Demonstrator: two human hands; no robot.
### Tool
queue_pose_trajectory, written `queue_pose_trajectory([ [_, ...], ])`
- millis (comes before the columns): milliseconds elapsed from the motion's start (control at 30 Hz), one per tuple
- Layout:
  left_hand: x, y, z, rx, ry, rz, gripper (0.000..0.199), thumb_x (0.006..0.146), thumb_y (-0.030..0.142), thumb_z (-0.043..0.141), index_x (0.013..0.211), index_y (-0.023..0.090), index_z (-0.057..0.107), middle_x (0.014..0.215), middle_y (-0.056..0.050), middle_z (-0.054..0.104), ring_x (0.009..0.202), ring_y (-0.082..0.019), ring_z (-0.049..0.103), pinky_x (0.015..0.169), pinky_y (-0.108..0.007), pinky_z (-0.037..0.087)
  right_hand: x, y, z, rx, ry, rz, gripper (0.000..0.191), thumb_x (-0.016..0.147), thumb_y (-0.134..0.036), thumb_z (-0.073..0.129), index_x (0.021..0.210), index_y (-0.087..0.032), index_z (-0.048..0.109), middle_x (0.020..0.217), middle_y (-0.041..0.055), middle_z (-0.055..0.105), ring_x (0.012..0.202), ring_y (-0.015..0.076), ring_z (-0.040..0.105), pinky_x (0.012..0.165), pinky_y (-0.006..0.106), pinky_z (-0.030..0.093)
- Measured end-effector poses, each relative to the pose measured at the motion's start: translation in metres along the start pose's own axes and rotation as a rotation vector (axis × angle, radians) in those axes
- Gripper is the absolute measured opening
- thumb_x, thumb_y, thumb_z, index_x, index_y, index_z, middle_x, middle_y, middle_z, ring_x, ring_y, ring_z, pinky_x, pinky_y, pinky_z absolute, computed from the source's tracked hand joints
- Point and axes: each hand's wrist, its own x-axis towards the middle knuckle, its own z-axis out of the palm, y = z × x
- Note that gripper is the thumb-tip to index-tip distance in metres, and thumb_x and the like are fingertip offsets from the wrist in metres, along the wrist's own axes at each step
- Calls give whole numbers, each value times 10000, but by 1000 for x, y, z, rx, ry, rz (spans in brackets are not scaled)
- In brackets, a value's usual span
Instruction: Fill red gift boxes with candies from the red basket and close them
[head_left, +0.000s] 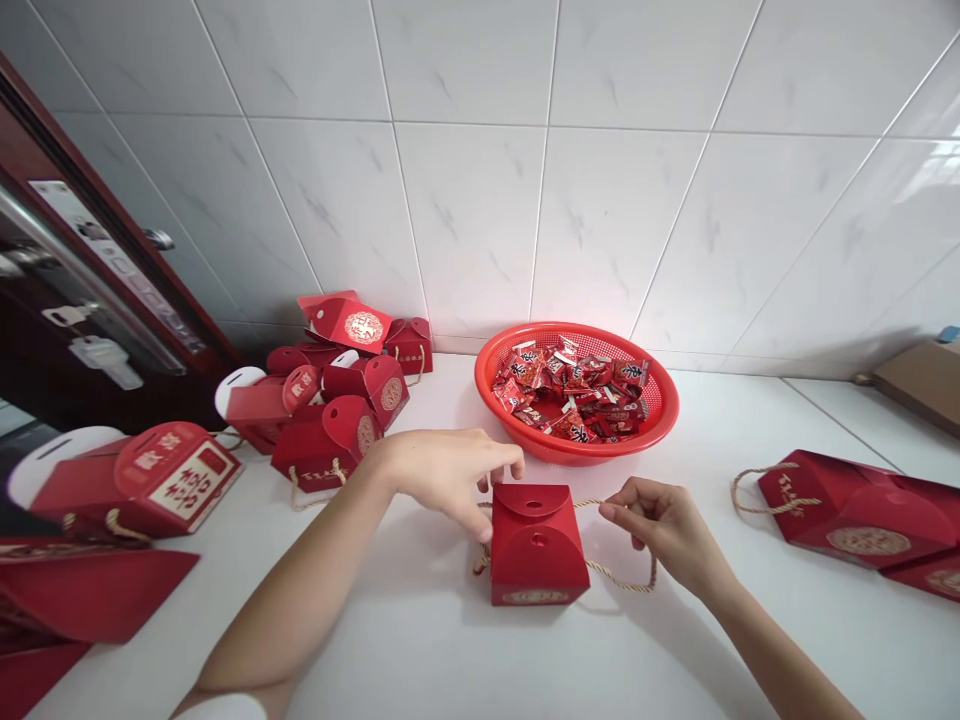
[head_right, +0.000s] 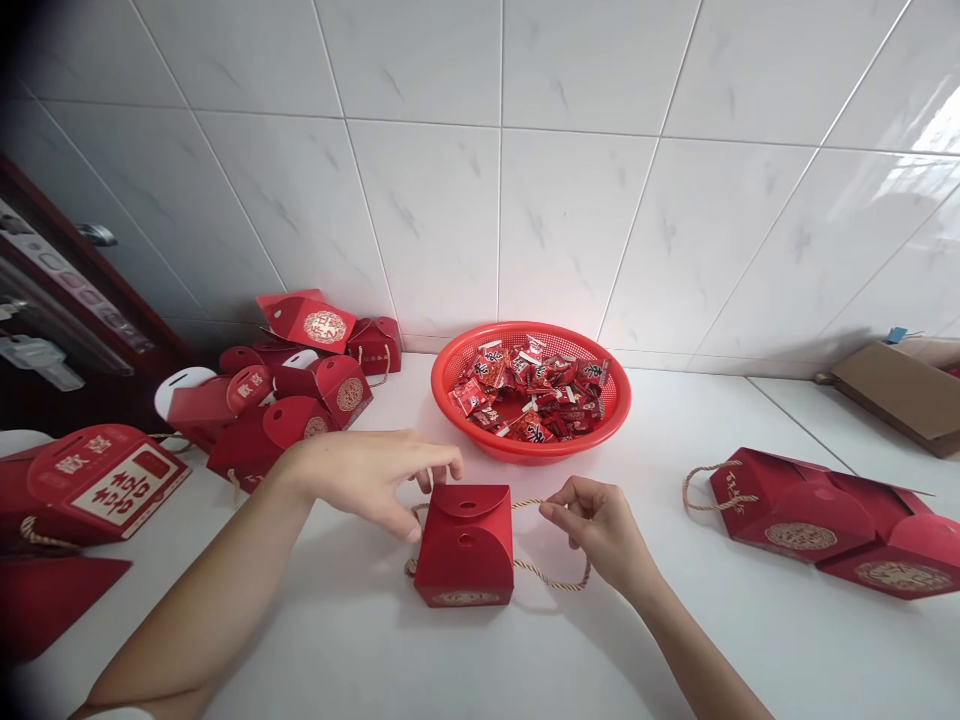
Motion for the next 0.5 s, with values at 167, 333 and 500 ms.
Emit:
queue_pose_trajectory([
  [167,15,-16,2,-63,-47,-13,643,679,270,779,1269,222,528,1219,-82,694,1051,-257,683,760,-288,510,1,3,-6,-30,-38,5,524,703,-704,763,709,-185,689,551,-22,508,532,130,453,517,280,380],
  [333,26,-16,2,-75,-79,-26,637,706,222,732,1294,219,485,977,-26,745,890,-233,692,684,-274,469,0,1,-18,102,-92,5,460,707,-593,841,914,-193,749,756,36,661,730,186,595,709,331,503],
  [500,10,-18,-7,-280,-70,6,405,834,226,601,1217,239,468,794,34,647,732,-192,700,590,-248,434,1,-1,-33,364,-118,-5,331,691,-441,910,909,-230,777,745,24,666,730,157,591,696,279,491],
])
